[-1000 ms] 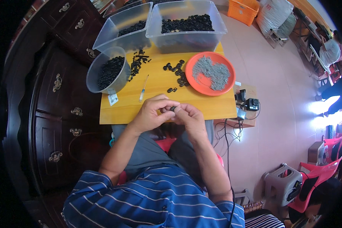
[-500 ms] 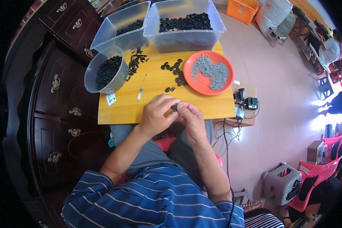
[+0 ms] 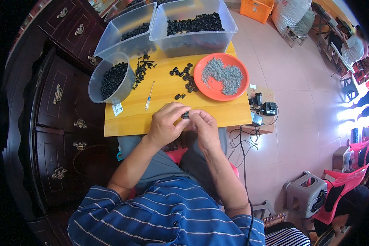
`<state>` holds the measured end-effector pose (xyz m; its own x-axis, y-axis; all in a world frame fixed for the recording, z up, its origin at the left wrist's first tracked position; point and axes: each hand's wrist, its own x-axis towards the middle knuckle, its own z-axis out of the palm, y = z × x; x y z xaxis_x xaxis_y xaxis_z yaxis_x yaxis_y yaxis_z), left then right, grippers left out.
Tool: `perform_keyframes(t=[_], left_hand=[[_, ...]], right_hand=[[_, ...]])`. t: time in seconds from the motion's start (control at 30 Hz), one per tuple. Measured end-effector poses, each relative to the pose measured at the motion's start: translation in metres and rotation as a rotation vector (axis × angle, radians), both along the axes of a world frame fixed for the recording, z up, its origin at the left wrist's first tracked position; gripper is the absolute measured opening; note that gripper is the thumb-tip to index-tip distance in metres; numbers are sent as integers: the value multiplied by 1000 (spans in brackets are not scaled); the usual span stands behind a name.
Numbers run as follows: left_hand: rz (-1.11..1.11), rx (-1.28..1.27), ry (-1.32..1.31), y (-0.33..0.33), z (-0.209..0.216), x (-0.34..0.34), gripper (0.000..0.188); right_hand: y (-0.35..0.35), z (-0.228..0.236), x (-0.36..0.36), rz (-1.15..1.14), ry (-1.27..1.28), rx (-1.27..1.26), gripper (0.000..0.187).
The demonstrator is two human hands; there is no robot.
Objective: The person sits at a table and assembles keyrings by hand. They pick up small black plastic components and metal split rings from containers and a plate, then manually thread the rings through the plastic parts to create finished units.
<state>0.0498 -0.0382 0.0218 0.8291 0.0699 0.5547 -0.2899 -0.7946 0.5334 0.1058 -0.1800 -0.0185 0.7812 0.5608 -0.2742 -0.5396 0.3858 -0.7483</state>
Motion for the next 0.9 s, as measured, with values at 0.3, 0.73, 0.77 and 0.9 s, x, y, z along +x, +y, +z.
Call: perform_keyframes(t=[0.3, 0.73, 0.77, 0.9], left_hand=[[-14, 27, 22, 1, -4, 0, 31], [-115, -170, 137, 10, 7, -2, 32], [-119, -184, 177, 12, 8, -4, 32], [-127, -236, 258, 21, 9, -4, 31]], right_hand=[[1, -5, -1, -19, -97, -41, 16], [1, -4, -2, -42, -245, -78, 22], [2, -3, -4, -52, -256, -87, 21], [5, 7, -7, -50, -264, -116, 21]])
